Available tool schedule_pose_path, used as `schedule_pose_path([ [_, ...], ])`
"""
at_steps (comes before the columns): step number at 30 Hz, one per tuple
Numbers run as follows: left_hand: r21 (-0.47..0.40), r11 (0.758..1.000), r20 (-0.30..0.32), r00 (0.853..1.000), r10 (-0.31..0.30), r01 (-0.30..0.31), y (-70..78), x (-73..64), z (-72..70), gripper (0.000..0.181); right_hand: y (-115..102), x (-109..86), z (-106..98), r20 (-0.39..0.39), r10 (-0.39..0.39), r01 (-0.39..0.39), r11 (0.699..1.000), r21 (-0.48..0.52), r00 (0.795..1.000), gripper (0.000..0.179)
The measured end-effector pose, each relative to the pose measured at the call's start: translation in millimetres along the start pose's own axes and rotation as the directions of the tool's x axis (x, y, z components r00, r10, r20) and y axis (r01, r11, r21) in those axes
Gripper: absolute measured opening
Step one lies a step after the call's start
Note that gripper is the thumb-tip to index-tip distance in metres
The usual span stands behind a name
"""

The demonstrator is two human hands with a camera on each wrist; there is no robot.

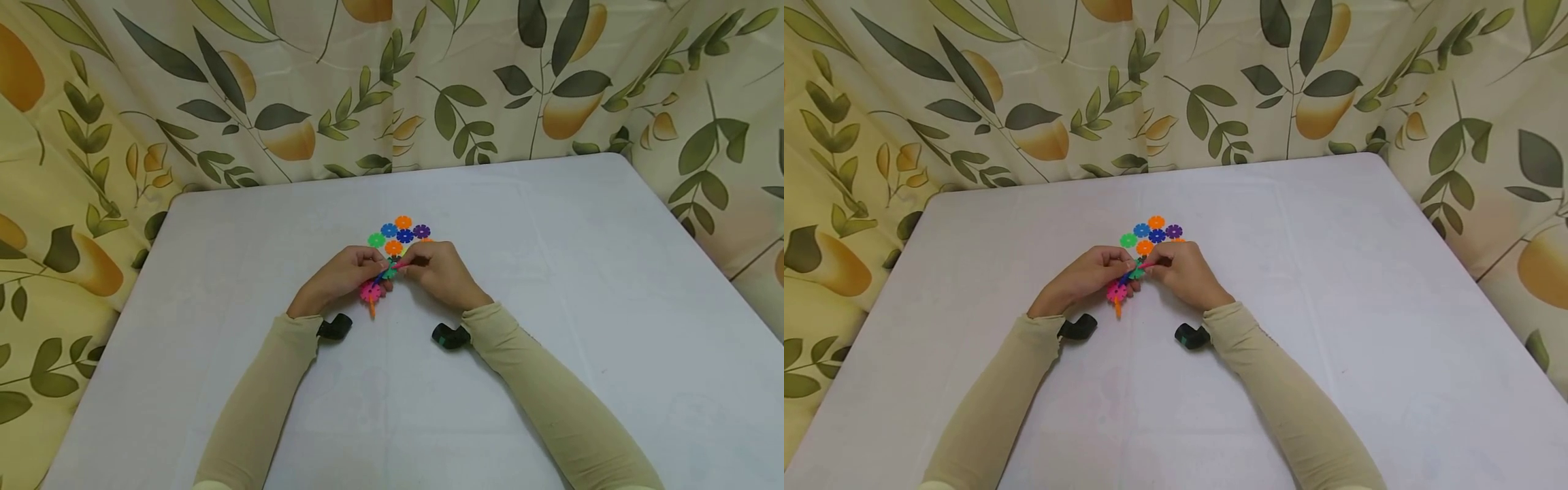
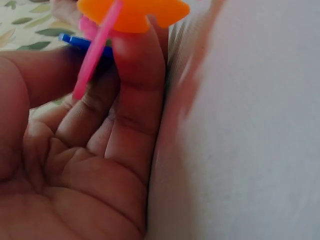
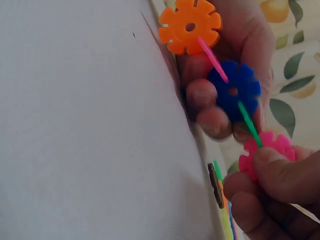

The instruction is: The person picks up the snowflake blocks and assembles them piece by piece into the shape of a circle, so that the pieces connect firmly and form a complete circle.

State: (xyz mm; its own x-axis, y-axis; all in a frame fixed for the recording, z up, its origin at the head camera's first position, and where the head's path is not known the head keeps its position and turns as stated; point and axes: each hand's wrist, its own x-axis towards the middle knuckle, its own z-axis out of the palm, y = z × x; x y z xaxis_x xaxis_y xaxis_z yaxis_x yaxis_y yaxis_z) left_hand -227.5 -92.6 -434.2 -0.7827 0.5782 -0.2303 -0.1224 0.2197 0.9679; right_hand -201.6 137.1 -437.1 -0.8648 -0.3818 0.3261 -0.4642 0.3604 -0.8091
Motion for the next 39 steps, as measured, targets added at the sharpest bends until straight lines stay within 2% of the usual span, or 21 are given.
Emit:
schedule_pose_path([
  [7,-0.009,1.000,0.002,1.000,0.026,-0.026,3.0,0.0,-0.3,0.021,-2.5,2.0,0.0,-0.021,0.000,0.000,1.000,-0.029,1.000,0.008],
  [11,-0.016,1.000,0.000,1.000,0.001,-0.001,3.2,-1.9,-5.2,0.019,-2.6,3.4,3.2,-0.053,0.004,-0.006,0.999,-0.037,0.999,0.008],
  [15,0.013,0.999,-0.031,0.999,-0.037,0.037,3.0,-4.6,-11.6,0.017,-4.0,3.0,7.3,-0.090,0.027,-0.032,0.998,-0.052,0.996,0.010],
  [17,0.001,0.998,-0.040,0.998,-0.056,0.056,2.5,-6.0,-14.9,0.018,-4.3,2.4,8.9,-0.096,0.045,-0.052,0.996,-0.070,0.994,0.011],
  [20,-0.035,0.998,-0.043,0.997,-0.060,0.059,1.8,-8.5,-20.0,0.018,-3.4,2.4,10.3,-0.071,0.060,-0.068,0.991,-0.112,0.996,0.014],
  [24,-0.051,0.998,-0.032,0.999,-0.038,0.036,-0.6,-11.2,-27.0,0.016,-1.7,2.7,9.6,0.007,0.088,-0.085,0.976,-0.202,0.996,0.021],
  [29,-0.041,0.999,-0.024,0.999,-0.023,0.023,-2.1,-10.5,-30.6,0.017,-0.9,4.1,9.7,0.098,0.155,-0.121,0.951,-0.284,0.983,0.029],
  [34,-0.043,0.999,-0.030,0.999,-0.032,0.031,0.1,-9.0,-30.1,0.018,-3.0,6.2,10.0,0.115,0.144,-0.099,0.940,-0.328,0.983,0.030],
  [39,-0.051,0.998,-0.031,0.999,-0.035,0.034,-1.6,-9.0,-29.7,0.017,-4.1,5.9,8.4,0.118,0.184,-0.142,0.943,-0.301,0.976,0.026],
])
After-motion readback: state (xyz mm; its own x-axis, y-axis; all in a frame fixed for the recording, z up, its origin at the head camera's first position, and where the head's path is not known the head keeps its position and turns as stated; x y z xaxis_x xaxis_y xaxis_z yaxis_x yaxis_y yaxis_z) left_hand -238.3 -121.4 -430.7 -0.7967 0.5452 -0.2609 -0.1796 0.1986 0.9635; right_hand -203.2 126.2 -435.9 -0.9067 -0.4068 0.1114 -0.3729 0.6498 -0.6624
